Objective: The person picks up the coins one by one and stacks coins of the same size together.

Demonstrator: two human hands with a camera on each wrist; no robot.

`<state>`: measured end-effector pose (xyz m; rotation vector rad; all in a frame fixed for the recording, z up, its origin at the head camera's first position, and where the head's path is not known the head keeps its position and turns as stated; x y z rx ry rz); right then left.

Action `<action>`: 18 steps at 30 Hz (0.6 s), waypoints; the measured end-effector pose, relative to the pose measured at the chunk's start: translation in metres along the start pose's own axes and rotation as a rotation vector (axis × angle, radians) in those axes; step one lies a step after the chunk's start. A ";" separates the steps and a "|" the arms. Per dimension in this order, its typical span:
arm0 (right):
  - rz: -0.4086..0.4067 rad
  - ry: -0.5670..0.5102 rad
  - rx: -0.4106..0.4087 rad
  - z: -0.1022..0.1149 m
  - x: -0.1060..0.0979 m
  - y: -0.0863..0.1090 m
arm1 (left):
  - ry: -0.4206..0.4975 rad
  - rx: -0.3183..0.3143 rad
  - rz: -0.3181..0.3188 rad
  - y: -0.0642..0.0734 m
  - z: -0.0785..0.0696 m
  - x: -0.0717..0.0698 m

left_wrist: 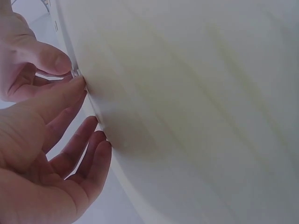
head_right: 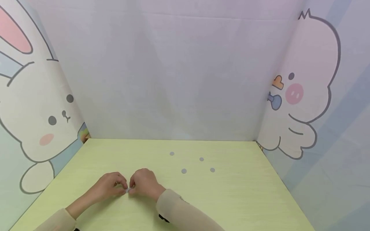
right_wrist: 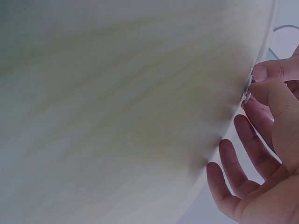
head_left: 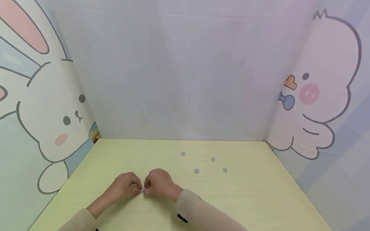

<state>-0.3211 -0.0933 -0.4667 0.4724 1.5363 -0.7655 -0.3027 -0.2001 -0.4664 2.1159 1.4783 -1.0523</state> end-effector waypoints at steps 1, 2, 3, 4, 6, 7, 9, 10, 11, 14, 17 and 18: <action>-0.006 0.007 0.002 0.001 -0.001 0.000 | -0.001 0.001 -0.002 0.000 0.000 0.000; -0.011 0.014 0.004 0.001 -0.002 0.000 | -0.001 0.002 -0.005 0.000 0.000 0.000; -0.015 0.017 0.005 0.002 -0.002 0.001 | 0.000 0.003 -0.007 0.000 0.000 0.000; -0.018 0.021 0.009 0.002 -0.003 0.001 | -0.001 0.011 -0.007 -0.001 0.000 0.000; -0.024 0.026 0.020 0.002 -0.003 0.001 | 0.001 0.024 -0.007 -0.001 -0.001 0.000; -0.026 0.021 0.025 0.002 -0.003 0.001 | 0.003 0.029 -0.007 -0.001 -0.001 0.000; -0.025 0.009 0.040 0.002 -0.003 0.001 | 0.003 0.041 -0.006 -0.001 -0.002 -0.001; -0.023 0.004 0.048 0.002 -0.004 0.001 | 0.003 0.045 -0.005 -0.001 -0.003 -0.001; -0.022 -0.004 0.056 0.002 -0.004 0.001 | 0.004 0.044 -0.005 -0.001 -0.003 -0.001; -0.019 -0.027 0.084 0.001 -0.004 0.002 | 0.001 0.040 -0.005 -0.001 -0.003 -0.001; -0.019 -0.050 0.110 0.000 -0.004 0.003 | -0.002 0.035 -0.003 -0.001 -0.003 -0.001; -0.021 -0.057 0.115 -0.001 -0.004 0.003 | -0.002 0.034 -0.002 -0.001 -0.003 -0.001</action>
Point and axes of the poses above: each hand's wrist, its own y-axis away from the middle knuckle, its own x-axis out of the palm, z = x × y, the point moved 9 cm from there along -y, towards the middle knuckle, and after that the axes turned 13 degrees about y, right-handed, at the moved point
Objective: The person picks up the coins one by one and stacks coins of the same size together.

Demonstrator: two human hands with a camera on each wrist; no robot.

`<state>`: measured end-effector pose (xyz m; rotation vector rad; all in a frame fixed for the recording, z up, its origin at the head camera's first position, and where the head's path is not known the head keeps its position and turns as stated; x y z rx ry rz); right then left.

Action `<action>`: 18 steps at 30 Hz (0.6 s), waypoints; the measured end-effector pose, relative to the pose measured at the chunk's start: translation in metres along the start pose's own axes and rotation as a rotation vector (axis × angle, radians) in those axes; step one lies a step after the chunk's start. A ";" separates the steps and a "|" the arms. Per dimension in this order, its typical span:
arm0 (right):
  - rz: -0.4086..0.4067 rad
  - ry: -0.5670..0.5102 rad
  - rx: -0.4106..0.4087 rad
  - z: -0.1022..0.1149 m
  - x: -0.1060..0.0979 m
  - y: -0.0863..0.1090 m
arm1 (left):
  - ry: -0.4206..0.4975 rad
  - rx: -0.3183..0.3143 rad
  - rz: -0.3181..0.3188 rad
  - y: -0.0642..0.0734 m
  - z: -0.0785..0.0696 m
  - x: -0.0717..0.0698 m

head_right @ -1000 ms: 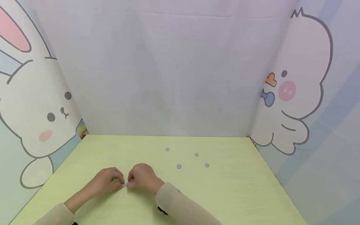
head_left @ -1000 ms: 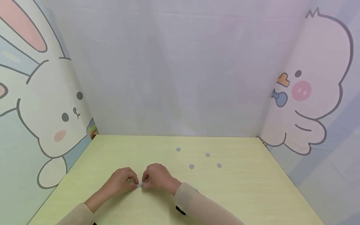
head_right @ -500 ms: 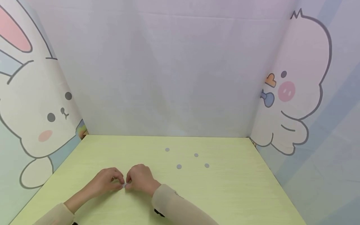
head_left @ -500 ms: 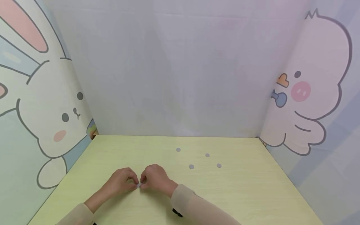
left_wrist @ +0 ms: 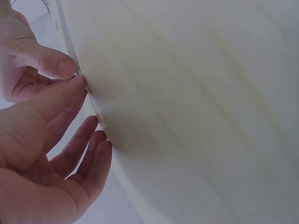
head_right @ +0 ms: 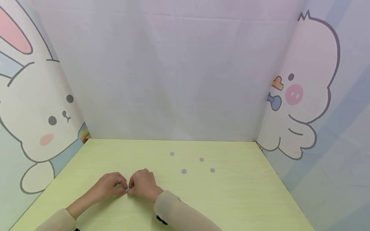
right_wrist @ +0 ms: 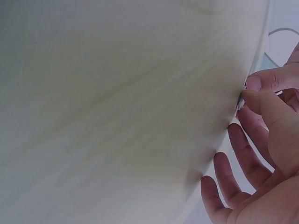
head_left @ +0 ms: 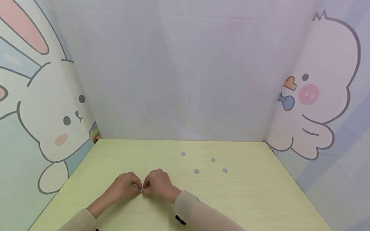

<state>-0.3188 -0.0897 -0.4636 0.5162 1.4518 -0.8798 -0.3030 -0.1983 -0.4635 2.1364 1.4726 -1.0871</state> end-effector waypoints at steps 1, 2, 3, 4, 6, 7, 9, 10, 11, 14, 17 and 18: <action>-0.002 -0.009 0.004 -0.001 0.000 0.000 | 0.001 0.001 -0.001 0.000 0.000 0.000; -0.005 -0.014 0.006 -0.001 0.001 0.001 | 0.001 -0.001 -0.001 0.000 0.000 0.000; -0.004 -0.016 0.005 -0.002 0.002 0.001 | 0.001 0.000 -0.001 0.000 -0.001 0.000; -0.006 -0.019 0.002 -0.002 0.002 0.001 | 0.002 0.002 -0.001 -0.001 -0.001 0.000; -0.011 -0.024 -0.009 -0.003 0.003 0.001 | 0.001 0.009 -0.003 -0.001 -0.001 0.000; -0.010 -0.030 -0.013 -0.003 0.004 0.001 | 0.001 0.012 -0.004 -0.001 -0.001 0.000; -0.002 -0.044 -0.019 -0.005 0.006 0.001 | -0.001 0.020 -0.004 -0.001 -0.001 0.000; 0.005 -0.054 -0.017 -0.006 0.007 0.001 | -0.001 0.022 -0.003 -0.002 -0.002 0.000; 0.014 -0.067 -0.012 -0.008 0.008 0.002 | -0.002 0.020 -0.004 -0.002 -0.001 0.000; 0.041 -0.104 0.010 -0.011 0.009 0.003 | -0.004 0.013 -0.002 -0.002 -0.001 0.000; 0.061 -0.130 0.031 -0.013 0.008 0.005 | 0.002 -0.011 -0.004 -0.001 0.001 0.000; 0.063 -0.133 0.035 -0.013 0.008 0.005 | 0.005 -0.014 -0.002 -0.001 0.001 0.001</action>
Point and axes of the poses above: each hand's wrist, its own y-axis away from the middle knuckle, its own x-axis out of the palm, z = x × y, the point moved 9 cm from there along -y, towards the middle knuckle, and after that the axes turned 13 degrees about y, right-handed, at the moved point
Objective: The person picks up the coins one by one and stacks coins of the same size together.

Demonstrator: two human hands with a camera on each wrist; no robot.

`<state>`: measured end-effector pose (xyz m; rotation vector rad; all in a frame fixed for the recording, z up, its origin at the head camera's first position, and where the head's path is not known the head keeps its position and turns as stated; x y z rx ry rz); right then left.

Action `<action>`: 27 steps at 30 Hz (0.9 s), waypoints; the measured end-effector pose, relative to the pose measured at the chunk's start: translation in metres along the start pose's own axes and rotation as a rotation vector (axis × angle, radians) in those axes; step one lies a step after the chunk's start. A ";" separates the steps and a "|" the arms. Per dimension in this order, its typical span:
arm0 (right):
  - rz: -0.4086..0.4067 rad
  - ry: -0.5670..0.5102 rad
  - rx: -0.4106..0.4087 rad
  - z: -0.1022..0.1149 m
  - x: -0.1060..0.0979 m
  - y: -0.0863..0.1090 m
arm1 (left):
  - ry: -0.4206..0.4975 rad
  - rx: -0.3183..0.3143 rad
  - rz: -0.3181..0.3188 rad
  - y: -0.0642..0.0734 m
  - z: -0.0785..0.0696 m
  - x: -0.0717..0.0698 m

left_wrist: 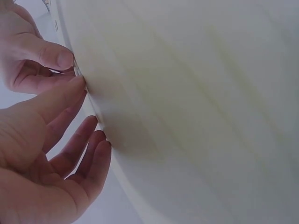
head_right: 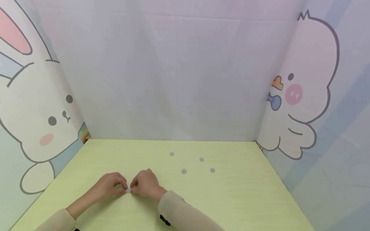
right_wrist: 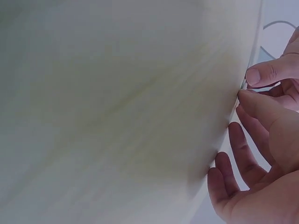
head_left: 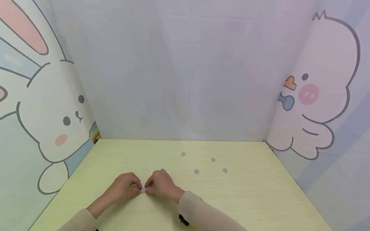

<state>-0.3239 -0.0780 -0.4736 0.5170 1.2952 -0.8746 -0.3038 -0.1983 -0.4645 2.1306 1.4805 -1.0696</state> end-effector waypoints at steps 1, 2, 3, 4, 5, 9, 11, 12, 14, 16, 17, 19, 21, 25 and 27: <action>0.000 -0.008 0.004 0.000 -0.001 0.000 | 0.003 -0.004 0.000 0.000 0.000 0.000; -0.001 -0.014 0.008 0.000 -0.001 0.001 | 0.007 -0.009 0.000 0.001 0.000 0.000; 0.000 -0.015 0.011 0.000 -0.001 0.001 | 0.012 -0.014 0.001 0.001 0.001 0.000; -0.002 -0.014 0.014 0.000 -0.001 0.001 | 0.014 -0.020 0.000 0.001 0.001 0.000; -0.004 -0.013 0.017 0.000 -0.001 0.001 | 0.016 -0.022 0.000 0.001 0.001 0.000; -0.008 0.000 0.025 -0.001 0.001 0.001 | 0.016 -0.026 -0.001 0.001 0.002 0.000; -0.014 0.001 0.030 -0.001 0.002 0.001 | 0.014 -0.022 -0.001 0.001 0.002 0.000; -0.017 0.001 0.033 -0.002 0.002 0.000 | 0.014 -0.016 0.001 0.001 0.002 0.000; -0.024 -0.002 0.038 -0.002 0.002 0.000 | 0.012 -0.015 0.002 0.001 0.002 -0.001; -0.027 -0.008 0.044 -0.003 0.002 0.000 | 0.016 -0.016 0.006 0.001 0.001 -0.001; -0.029 -0.008 0.045 -0.003 0.002 -0.001 | 0.017 -0.017 0.006 0.001 0.001 -0.001; -0.031 -0.010 0.047 -0.003 0.002 -0.001 | 0.023 -0.018 0.007 0.001 0.001 -0.002; -0.036 -0.009 0.045 -0.002 0.002 -0.001 | 0.030 -0.018 0.007 0.002 0.000 -0.002; -0.045 -0.005 0.041 -0.001 0.001 -0.002 | 0.026 -0.006 0.005 0.002 -0.001 -0.003; -0.045 0.000 0.039 -0.001 0.002 -0.002 | 0.023 -0.003 0.005 0.002 -0.001 -0.003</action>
Point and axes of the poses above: each hand's wrist, its own y-axis away from the middle knuckle, its own x-axis out of the palm, z = x × y, the point moved 9 cm from there along -y, towards the middle knuckle, and after that the axes turned 13 degrees about y, right-handed, at the moved point
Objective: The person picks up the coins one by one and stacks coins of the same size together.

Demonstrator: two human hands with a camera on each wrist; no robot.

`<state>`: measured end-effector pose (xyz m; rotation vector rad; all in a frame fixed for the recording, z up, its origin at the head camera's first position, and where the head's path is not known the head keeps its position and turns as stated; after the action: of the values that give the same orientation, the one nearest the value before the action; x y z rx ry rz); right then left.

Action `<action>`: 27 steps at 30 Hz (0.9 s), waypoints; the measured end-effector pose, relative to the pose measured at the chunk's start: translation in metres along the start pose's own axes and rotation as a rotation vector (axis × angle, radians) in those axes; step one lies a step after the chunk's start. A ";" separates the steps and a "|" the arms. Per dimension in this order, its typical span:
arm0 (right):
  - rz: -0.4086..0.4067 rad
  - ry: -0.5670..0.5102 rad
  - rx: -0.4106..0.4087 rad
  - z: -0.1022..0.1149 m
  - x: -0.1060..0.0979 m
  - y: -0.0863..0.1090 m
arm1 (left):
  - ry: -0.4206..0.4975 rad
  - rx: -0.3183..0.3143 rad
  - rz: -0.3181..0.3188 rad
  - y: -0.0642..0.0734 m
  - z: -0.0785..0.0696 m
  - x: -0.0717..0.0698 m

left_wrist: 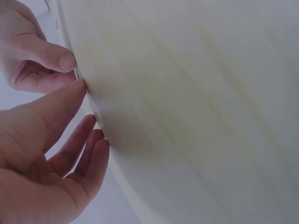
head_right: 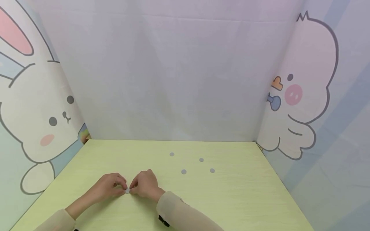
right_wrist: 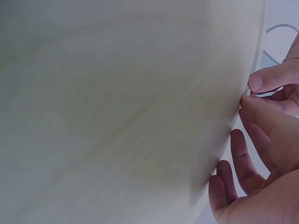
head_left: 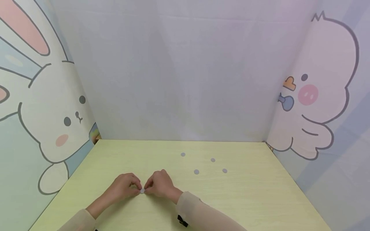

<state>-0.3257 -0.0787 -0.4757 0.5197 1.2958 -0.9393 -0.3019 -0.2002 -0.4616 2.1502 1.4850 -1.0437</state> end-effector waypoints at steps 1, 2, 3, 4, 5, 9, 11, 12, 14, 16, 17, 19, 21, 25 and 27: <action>-0.003 0.001 -0.002 0.000 0.000 0.000 | -0.002 0.003 0.001 0.000 0.000 0.000; -0.002 0.004 -0.003 0.000 0.000 0.000 | -0.002 0.005 0.001 0.000 0.000 0.000; -0.004 0.004 -0.006 0.001 0.000 0.001 | 0.000 0.005 0.003 0.000 0.000 0.000; -0.006 0.004 -0.009 0.001 0.000 0.001 | 0.002 0.005 0.004 -0.001 0.000 0.000; -0.008 0.002 -0.010 0.001 0.000 0.001 | 0.005 0.003 0.004 -0.001 0.001 0.000; -0.011 -0.002 -0.009 0.001 -0.001 0.001 | 0.005 0.007 0.005 -0.001 0.002 0.000; -0.009 -0.004 -0.006 0.001 0.000 0.000 | 0.003 0.009 0.004 -0.001 0.002 0.000; -0.008 -0.002 -0.005 0.001 0.000 0.000 | 0.002 0.012 0.003 -0.001 0.002 0.000; -0.007 -0.002 -0.003 0.001 0.000 0.000 | 0.002 0.015 0.002 -0.001 0.003 0.000; -0.003 -0.006 0.000 0.001 0.001 0.000 | 0.004 0.017 0.001 -0.001 0.003 0.001; -0.003 -0.006 0.002 0.000 0.001 0.000 | 0.005 0.018 0.002 -0.001 0.003 0.001; 0.000 -0.008 0.007 0.000 0.002 0.001 | 0.007 0.018 0.003 -0.001 0.003 0.001; 0.003 -0.010 0.013 0.000 0.002 0.001 | 0.009 0.020 0.003 -0.001 0.003 0.001; 0.005 -0.009 0.019 -0.001 0.003 0.001 | 0.012 0.027 0.005 -0.001 0.002 0.001; 0.003 -0.004 0.018 -0.001 0.003 0.000 | 0.011 0.031 0.004 -0.001 0.002 0.001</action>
<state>-0.3260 -0.0787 -0.4787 0.5327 1.2835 -0.9500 -0.3031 -0.2006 -0.4633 2.1833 1.4776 -1.0619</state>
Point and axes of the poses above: each hand's wrist, its own y-axis away from the middle knuckle, its own x-axis out of the palm, z = x × y, the point moved 9 cm from there along -y, towards the middle knuckle, and after that the axes turned 13 degrees about y, right-handed, at the moved point
